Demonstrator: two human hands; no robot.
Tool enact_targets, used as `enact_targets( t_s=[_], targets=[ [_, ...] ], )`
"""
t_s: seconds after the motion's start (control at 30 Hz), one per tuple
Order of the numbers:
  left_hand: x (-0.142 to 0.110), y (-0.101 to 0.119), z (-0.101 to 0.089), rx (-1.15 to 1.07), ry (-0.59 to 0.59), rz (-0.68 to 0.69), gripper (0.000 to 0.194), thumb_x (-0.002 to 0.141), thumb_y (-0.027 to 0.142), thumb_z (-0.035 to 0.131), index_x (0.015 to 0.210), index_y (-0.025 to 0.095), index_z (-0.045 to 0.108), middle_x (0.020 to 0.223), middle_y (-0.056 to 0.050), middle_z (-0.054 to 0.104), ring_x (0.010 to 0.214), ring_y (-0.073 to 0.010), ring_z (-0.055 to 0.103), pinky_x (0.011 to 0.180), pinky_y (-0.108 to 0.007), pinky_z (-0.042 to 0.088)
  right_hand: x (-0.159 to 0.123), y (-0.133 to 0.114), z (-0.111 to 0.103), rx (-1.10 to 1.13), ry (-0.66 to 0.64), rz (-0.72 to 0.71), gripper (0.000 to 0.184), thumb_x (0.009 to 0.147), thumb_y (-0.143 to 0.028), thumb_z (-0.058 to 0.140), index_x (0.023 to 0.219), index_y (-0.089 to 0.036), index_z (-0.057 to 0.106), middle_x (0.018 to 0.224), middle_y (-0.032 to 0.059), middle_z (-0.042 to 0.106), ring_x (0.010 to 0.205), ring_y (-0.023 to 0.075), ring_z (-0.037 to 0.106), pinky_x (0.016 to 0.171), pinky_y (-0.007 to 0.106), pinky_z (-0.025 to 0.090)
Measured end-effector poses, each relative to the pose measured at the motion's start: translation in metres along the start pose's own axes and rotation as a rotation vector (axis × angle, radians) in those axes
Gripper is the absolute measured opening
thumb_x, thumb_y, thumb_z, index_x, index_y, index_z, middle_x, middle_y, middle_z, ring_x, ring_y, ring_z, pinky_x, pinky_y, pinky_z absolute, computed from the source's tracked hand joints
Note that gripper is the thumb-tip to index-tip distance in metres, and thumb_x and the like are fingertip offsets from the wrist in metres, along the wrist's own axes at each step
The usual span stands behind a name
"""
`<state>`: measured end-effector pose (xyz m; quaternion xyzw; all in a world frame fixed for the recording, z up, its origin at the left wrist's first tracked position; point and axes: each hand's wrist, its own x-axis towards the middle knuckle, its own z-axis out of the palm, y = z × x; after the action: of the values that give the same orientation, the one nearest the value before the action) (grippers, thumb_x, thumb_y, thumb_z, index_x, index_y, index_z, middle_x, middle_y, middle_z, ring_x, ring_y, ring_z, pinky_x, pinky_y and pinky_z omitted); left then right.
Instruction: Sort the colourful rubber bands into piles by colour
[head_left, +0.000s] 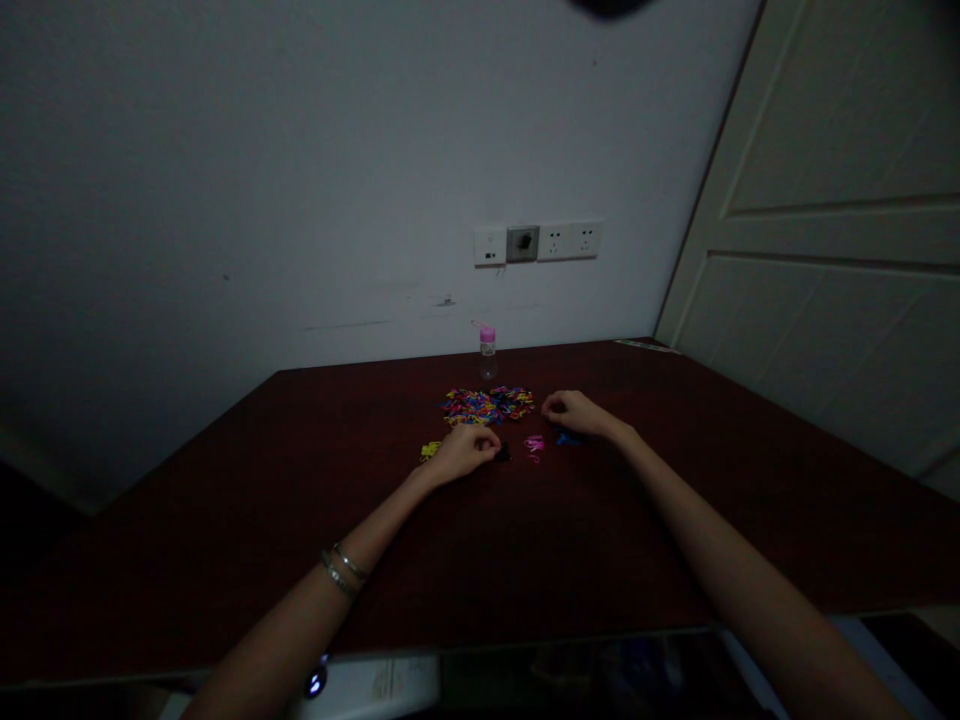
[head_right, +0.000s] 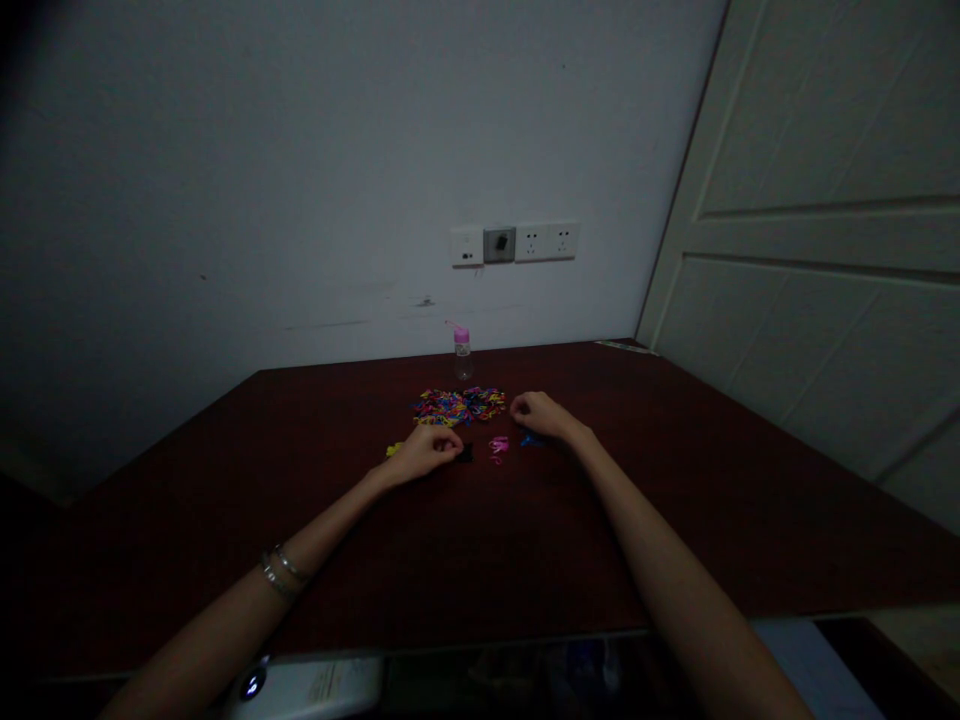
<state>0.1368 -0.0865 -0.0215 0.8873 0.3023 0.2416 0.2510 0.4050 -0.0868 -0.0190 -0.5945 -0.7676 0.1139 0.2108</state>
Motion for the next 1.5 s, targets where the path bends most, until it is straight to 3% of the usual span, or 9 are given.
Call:
enact_targets(
  t_s=[0.2, 0.33, 0.47, 0.67, 0.83, 1.17, 1.5],
  targets=[
    [0.003, -0.001, -0.002, -0.044, 0.053, -0.031, 0.018, 0.072, 0.022, 0.054, 0.078, 0.013, 0.068, 0.062, -0.001, 0.058, 0.056, -0.0098, 0.047, 0.051, -0.019, 0.033, -0.002, 0.000, 0.002, -0.116, 0.110, -0.008, 0.028, 0.079, -0.033, 0.052, 0.099, -0.019, 0.064, 0.098, 0.0072, 0.062, 0.090, 0.0180, 0.056, 0.080, 0.026, 0.042],
    [0.004, -0.007, -0.011, -0.040, 0.192, -0.085, 0.021, 0.073, 0.026, 0.053, 0.078, 0.013, 0.068, 0.065, -0.002, 0.061, 0.056, -0.0104, 0.048, 0.053, -0.020, 0.035, -0.006, -0.006, 0.007, -0.232, 0.122, 0.002, 0.025, 0.082, -0.033, 0.049, 0.097, -0.022, 0.065, 0.098, 0.0072, 0.060, 0.095, 0.0201, 0.051, 0.080, 0.028, 0.042],
    [0.004, -0.033, -0.025, -0.022, 0.352, -0.160, 0.026, 0.072, 0.032, 0.053, 0.078, 0.012, 0.069, 0.070, -0.004, 0.065, 0.060, -0.0126, 0.052, 0.057, -0.022, 0.039, -0.007, -0.016, 0.009, -0.302, 0.154, 0.019, 0.024, 0.083, -0.034, 0.048, 0.098, -0.024, 0.064, 0.101, 0.0079, 0.057, 0.097, 0.0222, 0.047, 0.074, 0.029, 0.043],
    [0.001, -0.081, -0.048, -0.103, 0.495, -0.294, 0.027, 0.068, 0.034, 0.055, 0.075, 0.012, 0.068, 0.073, -0.005, 0.067, 0.068, -0.0165, 0.058, 0.062, -0.024, 0.043, -0.003, -0.023, 0.014, -0.366, 0.172, 0.036, 0.024, 0.083, -0.035, 0.048, 0.097, -0.024, 0.064, 0.102, 0.0087, 0.056, 0.097, 0.0237, 0.044, 0.070, 0.029, 0.044],
    [-0.001, -0.099, -0.052, -0.196, 0.584, -0.397, 0.025, 0.064, 0.032, 0.057, 0.073, 0.012, 0.069, 0.074, -0.006, 0.068, 0.068, -0.0172, 0.060, 0.062, -0.025, 0.044, 0.001, -0.022, 0.020, -0.384, 0.190, 0.069, 0.026, 0.084, -0.037, 0.046, 0.096, -0.022, 0.063, 0.103, 0.0101, 0.056, 0.098, 0.0248, 0.044, 0.070, 0.030, 0.044],
    [-0.002, -0.103, -0.046, -0.277, 0.599, -0.426, 0.024, 0.062, 0.030, 0.058, 0.071, 0.012, 0.069, 0.065, -0.004, 0.066, 0.061, -0.0148, 0.057, 0.058, -0.023, 0.041, 0.006, -0.027, 0.023, -0.423, 0.180, 0.142, 0.025, 0.085, -0.036, 0.046, 0.093, -0.020, 0.064, 0.102, 0.0085, 0.057, 0.097, 0.0225, 0.045, 0.070, 0.028, 0.044],
    [-0.003, -0.102, -0.045, -0.282, 0.598, -0.430, 0.025, 0.062, 0.031, 0.057, 0.073, 0.011, 0.069, 0.063, -0.004, 0.064, 0.057, -0.0136, 0.054, 0.053, -0.022, 0.038, 0.004, -0.020, 0.018, -0.345, 0.278, 0.098, 0.022, 0.084, -0.033, 0.047, 0.087, -0.020, 0.065, 0.099, 0.0071, 0.058, 0.094, 0.0212, 0.047, 0.068, 0.027, 0.043]
  ],
)
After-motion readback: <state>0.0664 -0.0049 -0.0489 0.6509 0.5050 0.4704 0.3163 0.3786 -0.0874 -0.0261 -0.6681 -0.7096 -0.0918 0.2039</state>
